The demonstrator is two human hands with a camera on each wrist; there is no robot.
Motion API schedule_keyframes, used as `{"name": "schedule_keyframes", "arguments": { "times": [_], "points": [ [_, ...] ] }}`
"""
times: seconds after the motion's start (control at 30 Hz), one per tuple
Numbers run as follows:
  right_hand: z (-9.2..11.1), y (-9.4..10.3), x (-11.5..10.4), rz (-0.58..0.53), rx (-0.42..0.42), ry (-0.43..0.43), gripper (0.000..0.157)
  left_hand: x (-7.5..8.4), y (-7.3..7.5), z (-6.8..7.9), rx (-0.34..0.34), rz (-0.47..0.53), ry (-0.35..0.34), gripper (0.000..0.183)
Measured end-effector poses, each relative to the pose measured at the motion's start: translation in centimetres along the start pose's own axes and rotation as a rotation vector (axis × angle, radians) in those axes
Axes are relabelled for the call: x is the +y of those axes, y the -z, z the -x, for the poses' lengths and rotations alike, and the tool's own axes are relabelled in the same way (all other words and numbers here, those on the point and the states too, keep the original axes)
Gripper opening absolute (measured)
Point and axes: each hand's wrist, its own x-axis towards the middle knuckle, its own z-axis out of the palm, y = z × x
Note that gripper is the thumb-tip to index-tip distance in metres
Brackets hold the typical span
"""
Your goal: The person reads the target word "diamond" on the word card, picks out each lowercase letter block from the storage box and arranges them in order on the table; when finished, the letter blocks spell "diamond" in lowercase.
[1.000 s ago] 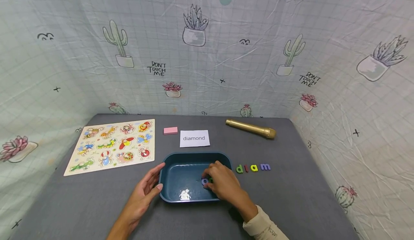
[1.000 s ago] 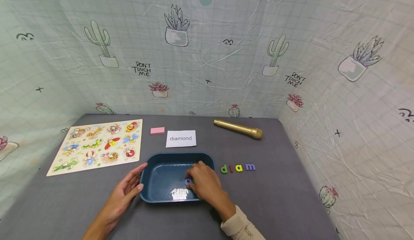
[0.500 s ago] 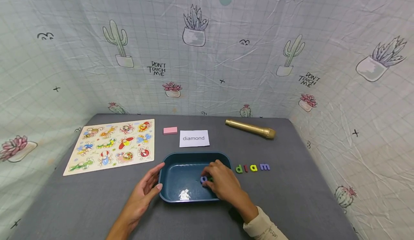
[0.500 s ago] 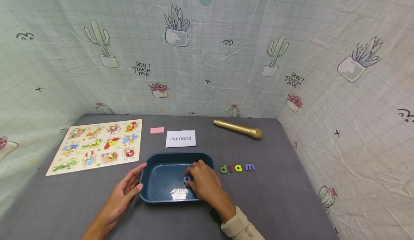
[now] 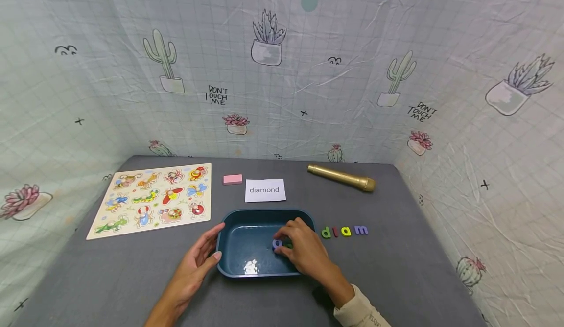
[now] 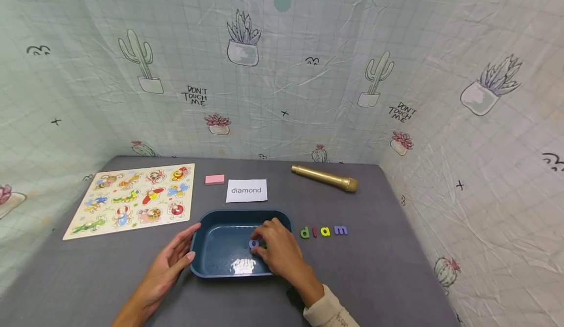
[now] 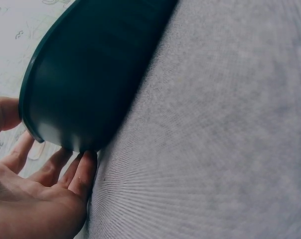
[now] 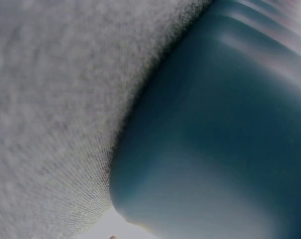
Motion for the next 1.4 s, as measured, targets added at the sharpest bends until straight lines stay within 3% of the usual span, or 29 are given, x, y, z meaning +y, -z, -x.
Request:
{"name": "schedule_keyframes", "arguments": {
  "times": [0.57,1.0,1.4],
  "points": [
    [0.7,1.1,0.5,-0.117,0.173,0.023,0.026,-0.2,-0.1,-0.1,-0.006,-0.025,-0.035,0.061],
    [1.6,3.8,2.6,-0.085,0.27,-0.057,0.029,0.2,0.0,0.0,0.001,-0.028,-0.03,0.061],
    [2.8,6.0,4.9,-0.049,0.299,-0.109,0.027,0.0,0.0,-0.1,-0.005,-0.016,-0.029,0.062]
  ]
}}
